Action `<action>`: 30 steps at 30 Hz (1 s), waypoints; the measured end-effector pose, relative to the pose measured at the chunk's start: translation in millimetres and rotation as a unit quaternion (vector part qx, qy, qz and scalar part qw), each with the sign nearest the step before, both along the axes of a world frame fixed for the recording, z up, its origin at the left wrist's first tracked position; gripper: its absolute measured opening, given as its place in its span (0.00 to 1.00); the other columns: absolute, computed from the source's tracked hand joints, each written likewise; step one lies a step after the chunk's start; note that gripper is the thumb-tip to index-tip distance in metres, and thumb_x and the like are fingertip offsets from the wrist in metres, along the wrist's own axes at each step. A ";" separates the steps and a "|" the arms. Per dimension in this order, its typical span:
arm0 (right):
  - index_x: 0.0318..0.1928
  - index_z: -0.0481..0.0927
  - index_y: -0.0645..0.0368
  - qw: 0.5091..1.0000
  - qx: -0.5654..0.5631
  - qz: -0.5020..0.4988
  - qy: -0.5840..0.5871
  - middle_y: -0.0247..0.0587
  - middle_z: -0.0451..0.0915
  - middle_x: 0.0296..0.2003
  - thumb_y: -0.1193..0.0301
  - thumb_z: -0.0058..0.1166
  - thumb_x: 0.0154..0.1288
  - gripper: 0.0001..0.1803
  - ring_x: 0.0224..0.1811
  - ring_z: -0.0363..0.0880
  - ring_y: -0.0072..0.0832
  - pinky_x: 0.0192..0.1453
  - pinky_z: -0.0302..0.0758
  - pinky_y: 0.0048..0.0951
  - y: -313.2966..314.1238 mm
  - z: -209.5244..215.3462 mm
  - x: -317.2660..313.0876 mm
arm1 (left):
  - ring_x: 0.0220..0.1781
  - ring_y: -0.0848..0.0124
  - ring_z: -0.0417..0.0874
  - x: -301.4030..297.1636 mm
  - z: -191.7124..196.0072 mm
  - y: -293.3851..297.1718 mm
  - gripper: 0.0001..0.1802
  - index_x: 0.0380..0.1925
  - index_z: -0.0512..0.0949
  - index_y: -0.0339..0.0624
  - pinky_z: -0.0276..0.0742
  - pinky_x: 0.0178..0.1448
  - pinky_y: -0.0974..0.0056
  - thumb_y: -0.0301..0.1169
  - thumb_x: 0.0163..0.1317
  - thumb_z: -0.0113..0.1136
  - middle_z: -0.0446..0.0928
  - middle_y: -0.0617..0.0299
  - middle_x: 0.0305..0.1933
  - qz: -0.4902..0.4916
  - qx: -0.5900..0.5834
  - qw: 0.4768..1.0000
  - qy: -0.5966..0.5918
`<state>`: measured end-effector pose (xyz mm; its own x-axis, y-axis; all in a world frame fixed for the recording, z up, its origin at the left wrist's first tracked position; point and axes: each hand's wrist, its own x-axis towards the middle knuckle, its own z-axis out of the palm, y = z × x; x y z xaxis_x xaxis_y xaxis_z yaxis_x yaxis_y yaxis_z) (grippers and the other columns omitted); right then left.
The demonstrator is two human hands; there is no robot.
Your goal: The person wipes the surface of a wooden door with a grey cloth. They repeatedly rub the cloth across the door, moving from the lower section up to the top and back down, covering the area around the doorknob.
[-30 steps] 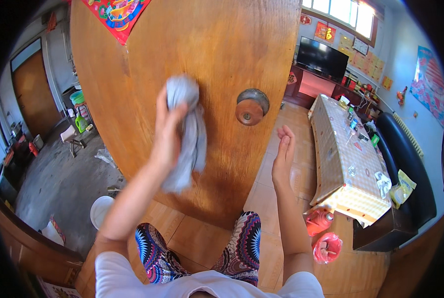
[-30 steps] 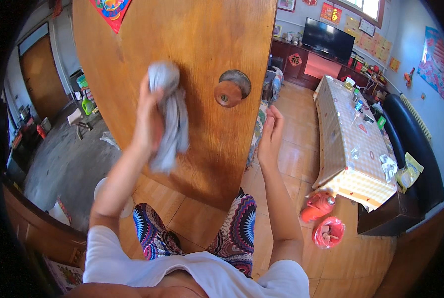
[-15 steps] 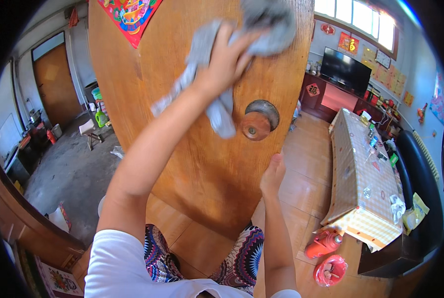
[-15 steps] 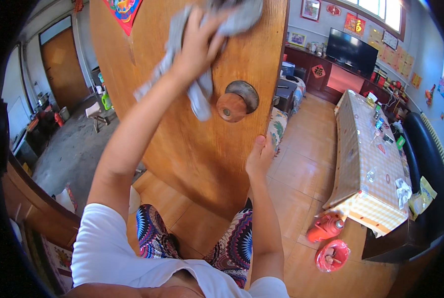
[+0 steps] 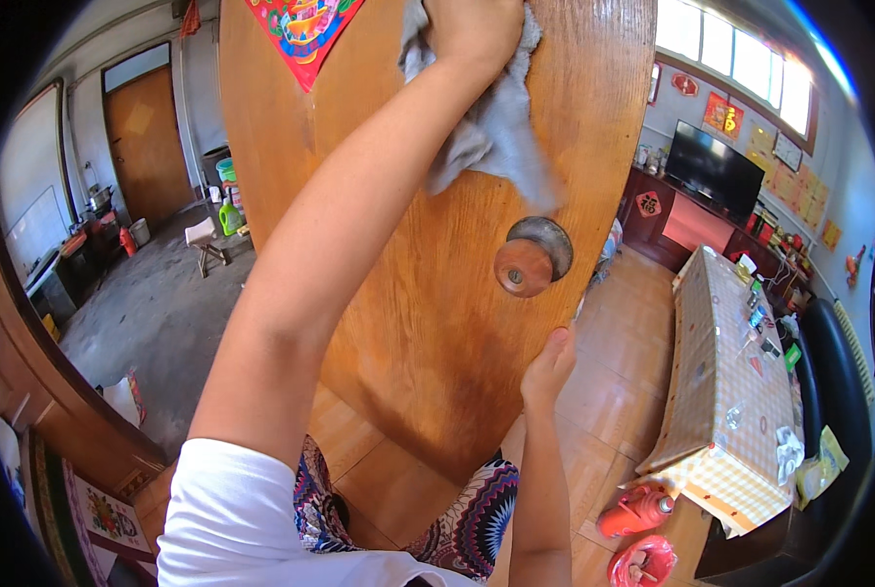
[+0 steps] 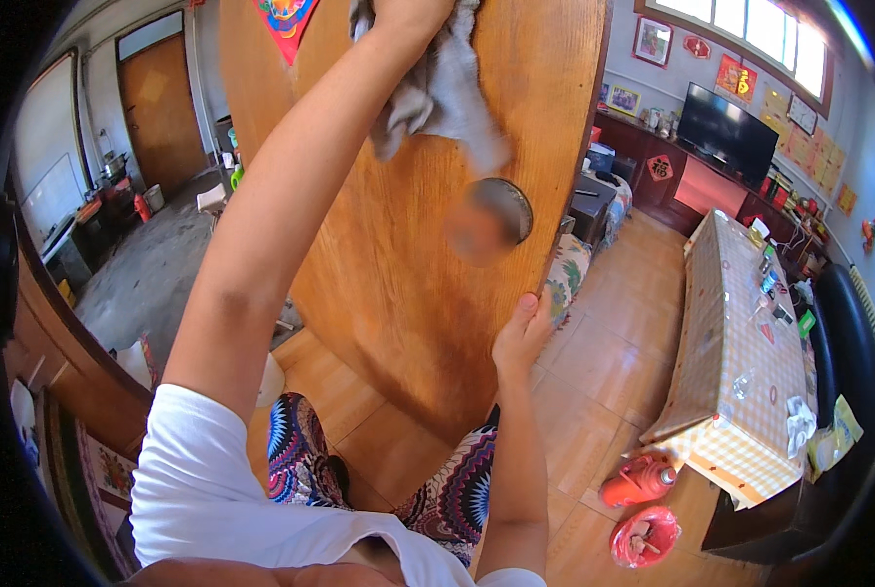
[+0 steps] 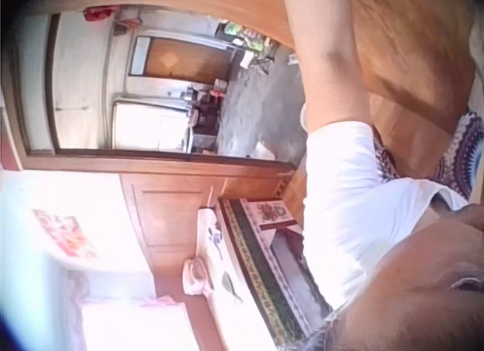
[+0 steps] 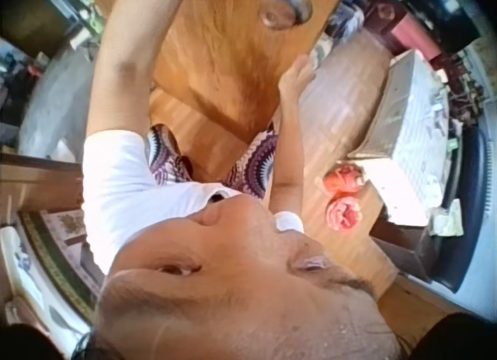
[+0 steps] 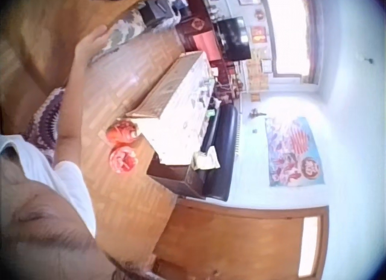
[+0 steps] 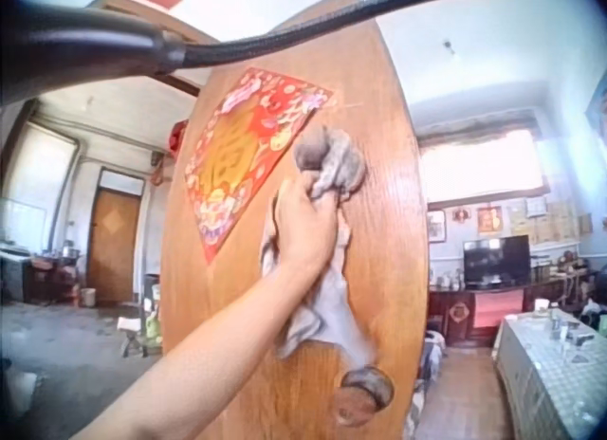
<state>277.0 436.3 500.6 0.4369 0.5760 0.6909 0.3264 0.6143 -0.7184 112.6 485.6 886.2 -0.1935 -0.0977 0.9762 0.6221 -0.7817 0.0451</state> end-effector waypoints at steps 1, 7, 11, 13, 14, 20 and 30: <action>0.55 0.76 0.70 1.000 -0.010 0.007 0.002 0.53 0.81 0.37 0.40 0.38 0.80 0.39 0.39 0.79 0.43 0.47 0.73 0.40 -3.6 2.8 0.4 | 0.51 0.42 0.78 4.0 -9.3 -1.1 0.16 0.48 0.80 0.37 0.72 0.56 0.47 0.30 0.61 0.63 0.77 0.39 0.45 0.036 0.020 0.999 -0.010; 0.54 0.76 0.73 0.998 0.023 -0.058 0.006 0.61 0.81 0.39 0.41 0.37 0.80 0.40 0.42 0.80 0.53 0.49 0.73 0.47 16.5 -8.3 10.3 | 0.51 0.41 0.76 -11.8 -224.7 -2.6 0.17 0.45 0.76 0.39 0.74 0.52 0.45 0.25 0.54 0.64 0.72 0.43 0.45 0.001 -0.074 0.993 0.090; 0.62 0.71 0.80 1.000 -0.018 0.003 -0.011 0.63 0.83 0.43 0.42 0.37 0.81 0.43 0.44 0.80 0.53 0.52 0.74 0.45 1.1 0.1 14.2 | 0.53 0.41 0.74 -15.9 -217.5 -17.2 0.19 0.47 0.76 0.37 0.72 0.58 0.47 0.23 0.53 0.62 0.72 0.40 0.45 -0.038 -0.157 0.979 0.125; 0.65 0.68 0.82 0.999 0.027 -0.019 -0.008 0.61 0.83 0.41 0.42 0.37 0.81 0.45 0.43 0.81 0.50 0.51 0.74 0.44 5.3 -6.6 7.9 | 0.54 0.40 0.73 -4.3 -150.4 -12.6 0.20 0.49 0.76 0.36 0.71 0.59 0.45 0.22 0.54 0.61 0.72 0.39 0.47 0.020 -0.087 0.993 0.073; 0.65 0.68 0.82 1.000 0.022 -0.005 -0.002 0.59 0.82 0.39 0.42 0.38 0.81 0.45 0.42 0.80 0.47 0.49 0.74 0.43 1.1 -5.2 1.9 | 0.55 0.39 0.73 -1.8 -110.6 -9.5 0.20 0.50 0.76 0.36 0.71 0.59 0.44 0.23 0.54 0.62 0.73 0.39 0.50 0.032 -0.072 0.997 0.024; 0.62 0.72 0.73 0.998 -0.022 0.048 0.020 0.47 0.81 0.48 0.43 0.36 0.82 0.39 0.51 0.78 0.35 0.60 0.71 0.35 -30.3 4.9 -8.6 | 0.55 0.42 0.76 -14.5 15.1 -9.3 0.15 0.48 0.80 0.39 0.71 0.58 0.45 0.25 0.59 0.60 0.76 0.41 0.47 0.072 0.081 0.994 -0.028; 0.68 0.65 0.78 0.996 -0.009 0.069 0.054 0.53 0.79 0.54 0.35 0.39 0.77 0.50 0.57 0.77 0.39 0.65 0.70 0.36 -47.1 -5.4 -23.5 | 0.57 0.36 0.75 -70.5 -291.2 -53.2 0.19 0.48 0.75 0.36 0.72 0.58 0.41 0.20 0.54 0.62 0.76 0.36 0.54 -0.040 -0.177 0.979 0.088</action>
